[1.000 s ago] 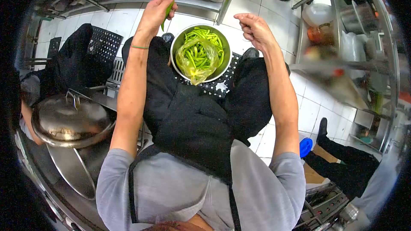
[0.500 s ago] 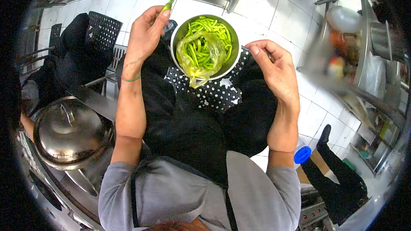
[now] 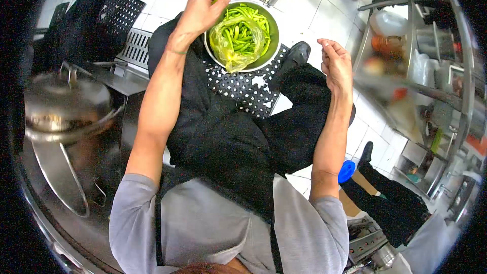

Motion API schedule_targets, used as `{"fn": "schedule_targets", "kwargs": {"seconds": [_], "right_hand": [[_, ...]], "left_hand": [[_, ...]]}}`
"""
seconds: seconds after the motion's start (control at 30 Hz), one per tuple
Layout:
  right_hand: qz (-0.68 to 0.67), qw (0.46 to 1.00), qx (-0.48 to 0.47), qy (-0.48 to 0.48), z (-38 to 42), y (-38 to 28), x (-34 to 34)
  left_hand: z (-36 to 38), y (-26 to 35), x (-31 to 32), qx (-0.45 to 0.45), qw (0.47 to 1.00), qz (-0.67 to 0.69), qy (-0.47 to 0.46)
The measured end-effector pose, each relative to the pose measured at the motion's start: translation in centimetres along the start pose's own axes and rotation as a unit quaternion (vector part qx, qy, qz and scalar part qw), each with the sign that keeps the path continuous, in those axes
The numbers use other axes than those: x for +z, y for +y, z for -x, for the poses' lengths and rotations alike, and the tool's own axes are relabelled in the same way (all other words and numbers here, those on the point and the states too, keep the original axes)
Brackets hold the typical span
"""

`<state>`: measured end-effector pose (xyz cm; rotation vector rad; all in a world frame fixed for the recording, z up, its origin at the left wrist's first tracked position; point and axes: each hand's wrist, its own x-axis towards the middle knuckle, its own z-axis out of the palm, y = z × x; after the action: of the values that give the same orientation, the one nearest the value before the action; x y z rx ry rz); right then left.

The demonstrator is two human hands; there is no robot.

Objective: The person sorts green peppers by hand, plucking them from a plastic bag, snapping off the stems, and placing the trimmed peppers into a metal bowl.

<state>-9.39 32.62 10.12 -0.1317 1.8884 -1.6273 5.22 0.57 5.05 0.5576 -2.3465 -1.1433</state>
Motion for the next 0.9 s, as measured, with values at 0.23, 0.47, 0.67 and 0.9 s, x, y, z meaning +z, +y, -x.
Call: {"fn": "schedule_targets", "kwargs": {"seconds": [0.23,0.47,0.67,0.9], "right_hand": [[-0.052,0.998,0.021,-0.023,1.7,3.6,1.2],[-0.189,0.974,0.095,-0.083,1.9,10.6,2.3],[-0.276,0.948,0.106,-0.117,1.6,13.8,2.8],[-0.189,0.975,0.053,-0.102,4.7,11.0,4.9]], "left_hand": [[1.0,0.6,-0.3,-0.02,1.0,0.024,0.004],[2.1,-0.5,2.6,0.037,0.977,-0.064,-0.198],[4.0,-0.5,4.9,0.132,0.957,-0.082,-0.243],[6.9,3.1,3.9,0.056,0.945,0.019,-0.322]]}}
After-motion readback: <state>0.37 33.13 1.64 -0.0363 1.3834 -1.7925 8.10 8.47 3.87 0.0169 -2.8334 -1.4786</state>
